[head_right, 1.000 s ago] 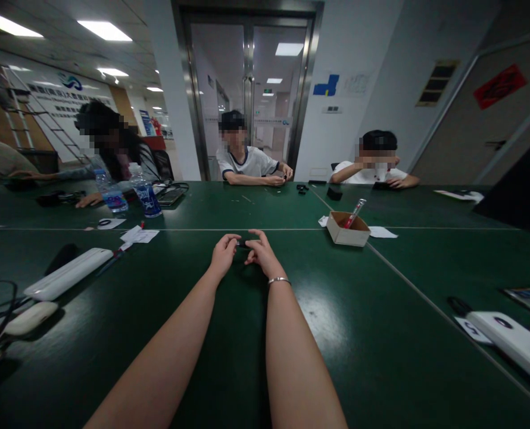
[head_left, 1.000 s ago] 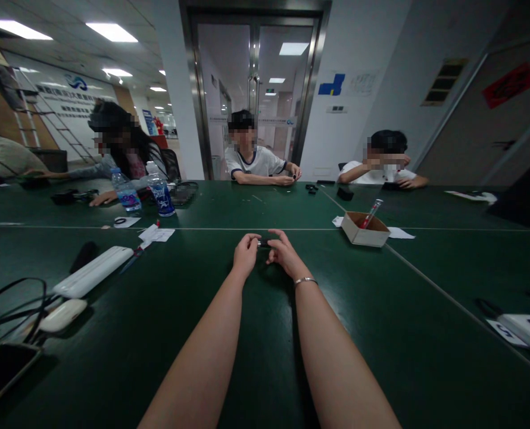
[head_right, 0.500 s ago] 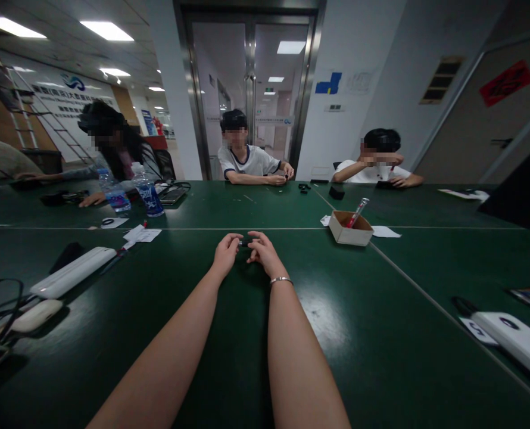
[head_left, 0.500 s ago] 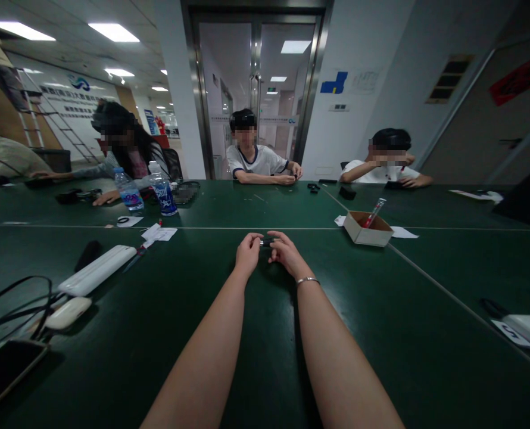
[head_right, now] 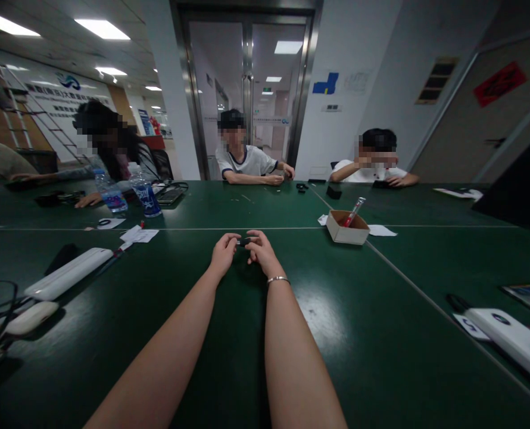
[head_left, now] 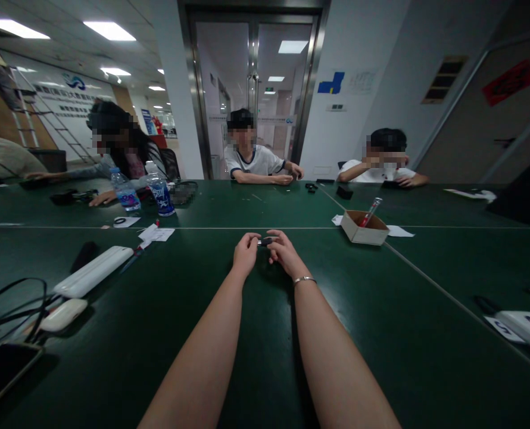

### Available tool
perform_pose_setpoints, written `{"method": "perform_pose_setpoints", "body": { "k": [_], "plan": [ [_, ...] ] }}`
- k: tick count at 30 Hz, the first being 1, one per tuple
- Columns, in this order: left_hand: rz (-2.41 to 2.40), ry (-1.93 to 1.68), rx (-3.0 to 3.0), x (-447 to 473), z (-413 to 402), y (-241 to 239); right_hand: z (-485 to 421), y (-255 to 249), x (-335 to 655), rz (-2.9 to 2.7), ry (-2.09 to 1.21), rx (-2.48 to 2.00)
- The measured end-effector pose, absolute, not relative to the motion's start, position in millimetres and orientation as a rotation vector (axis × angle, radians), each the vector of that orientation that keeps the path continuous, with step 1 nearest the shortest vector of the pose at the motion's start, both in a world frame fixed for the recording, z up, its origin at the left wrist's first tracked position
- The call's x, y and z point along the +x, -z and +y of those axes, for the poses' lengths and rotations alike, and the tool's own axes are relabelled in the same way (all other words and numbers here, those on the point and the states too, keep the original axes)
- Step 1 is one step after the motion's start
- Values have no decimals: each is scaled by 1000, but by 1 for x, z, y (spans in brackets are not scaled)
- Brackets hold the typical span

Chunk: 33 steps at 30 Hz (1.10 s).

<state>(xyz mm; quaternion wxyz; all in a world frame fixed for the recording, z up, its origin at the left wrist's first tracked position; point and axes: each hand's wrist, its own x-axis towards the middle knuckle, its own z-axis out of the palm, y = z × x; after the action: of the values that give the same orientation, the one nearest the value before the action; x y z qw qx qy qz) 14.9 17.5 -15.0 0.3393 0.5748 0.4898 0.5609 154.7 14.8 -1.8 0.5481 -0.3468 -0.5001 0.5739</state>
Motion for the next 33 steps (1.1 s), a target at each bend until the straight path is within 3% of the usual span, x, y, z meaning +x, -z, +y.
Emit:
{"method": "perform_pose_setpoints", "body": {
  "k": [33],
  "plan": [
    [1298,-1442,1496,15,18,15,17,5,156,-1129,-1404,-856]
  ]
}}
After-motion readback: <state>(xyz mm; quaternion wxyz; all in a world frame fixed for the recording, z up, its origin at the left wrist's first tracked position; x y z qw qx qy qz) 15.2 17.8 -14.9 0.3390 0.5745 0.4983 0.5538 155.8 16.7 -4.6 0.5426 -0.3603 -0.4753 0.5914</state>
